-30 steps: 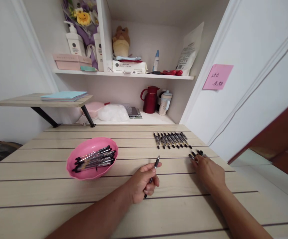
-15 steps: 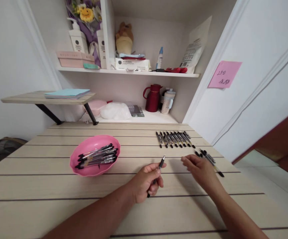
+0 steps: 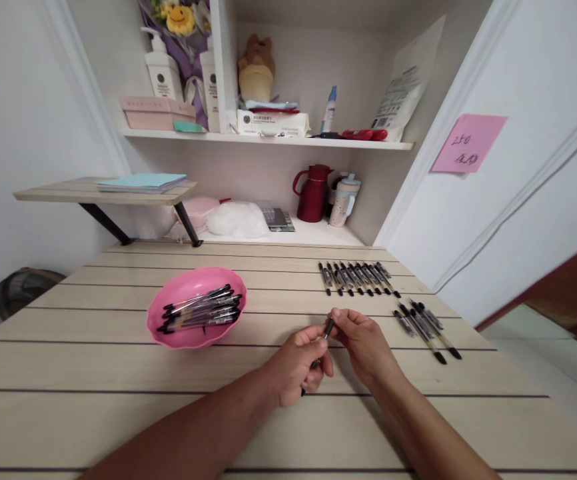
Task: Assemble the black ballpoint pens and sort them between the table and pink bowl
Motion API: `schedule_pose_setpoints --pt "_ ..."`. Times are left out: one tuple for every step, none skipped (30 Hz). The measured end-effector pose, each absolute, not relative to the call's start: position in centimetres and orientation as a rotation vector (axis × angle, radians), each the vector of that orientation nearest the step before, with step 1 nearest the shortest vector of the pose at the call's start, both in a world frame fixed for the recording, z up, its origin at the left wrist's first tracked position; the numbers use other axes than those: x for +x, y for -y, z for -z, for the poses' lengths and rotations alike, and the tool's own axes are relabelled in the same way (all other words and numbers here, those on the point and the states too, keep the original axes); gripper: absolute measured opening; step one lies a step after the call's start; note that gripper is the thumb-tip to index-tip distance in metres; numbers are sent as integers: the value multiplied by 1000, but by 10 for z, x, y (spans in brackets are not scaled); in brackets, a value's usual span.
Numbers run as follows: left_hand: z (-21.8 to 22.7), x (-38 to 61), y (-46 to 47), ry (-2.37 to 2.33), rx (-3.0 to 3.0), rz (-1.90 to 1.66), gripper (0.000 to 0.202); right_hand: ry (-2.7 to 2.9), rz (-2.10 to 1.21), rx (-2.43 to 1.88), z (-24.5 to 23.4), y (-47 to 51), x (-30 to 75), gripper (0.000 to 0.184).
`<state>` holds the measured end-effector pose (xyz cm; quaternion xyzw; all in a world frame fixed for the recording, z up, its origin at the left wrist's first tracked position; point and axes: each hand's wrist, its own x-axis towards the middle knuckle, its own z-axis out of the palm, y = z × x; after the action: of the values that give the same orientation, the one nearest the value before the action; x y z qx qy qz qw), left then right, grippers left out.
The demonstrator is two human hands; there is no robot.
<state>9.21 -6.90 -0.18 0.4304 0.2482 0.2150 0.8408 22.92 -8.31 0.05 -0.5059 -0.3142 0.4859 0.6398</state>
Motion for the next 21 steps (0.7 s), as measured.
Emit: schedule_pose_setpoints --pt "1 92 69 -522 907 -449 45 697 -1126 -1125 0 83 229 26" --pt "1 92 68 -521 906 -445 47 680 -1142 -1095 0 83 228 25" --pt "1 92 67 -520 907 -442 47 664 -1155 -1067 0 83 228 24" --pt "1 93 67 -519 907 -438 46 648 -1168 -1040 0 83 227 23" --pt "1 93 66 -517 906 -435 45 631 -1181 -1015 0 83 227 22" --pt "1 93 66 -515 905 -431 44 614 -1198 -994 -1 83 226 21" --pt "1 93 65 -513 902 -425 43 599 -1217 -976 -1 83 226 20" --pt "1 93 65 -514 898 -419 43 587 -1236 -963 -1 83 226 20" --pt "1 93 65 -519 896 -417 43 575 -1252 -953 -2 83 226 19" --pt "1 93 66 -525 895 -419 44 564 -1265 -945 -2 82 226 19" --pt "1 93 66 -531 896 -426 45 557 -1280 -937 -1 82 226 20" --pt "1 94 66 -534 901 -435 46 555 -1300 -930 -1 82 226 21" --pt "1 94 66 -534 908 -445 46 556 -1319 -929 0 82 225 22" --pt "1 94 67 -533 915 -453 46 560 -1330 -937 1 82 225 23" --pt "1 94 67 -532 923 -457 46 566 -1327 -953 1 82 226 24" --pt "1 94 67 -532 929 -458 46 574 -1311 -974 2 82 226 24" --pt "1 94 67 -535 932 -456 46 582 -1287 -993 3 82 226 25" --pt "1 94 67 -538 931 -451 47 587 -1263 -1003 3 82 227 25" --pt "1 94 67 -542 927 -445 47 591 -1249 -1002 3 82 228 24" --pt "0 94 67 -545 921 -441 47 598 -1250 -992 3 82 228 23" --pt "0 94 67 -548 913 -438 46 606 -1258 -979 3 82 229 23"
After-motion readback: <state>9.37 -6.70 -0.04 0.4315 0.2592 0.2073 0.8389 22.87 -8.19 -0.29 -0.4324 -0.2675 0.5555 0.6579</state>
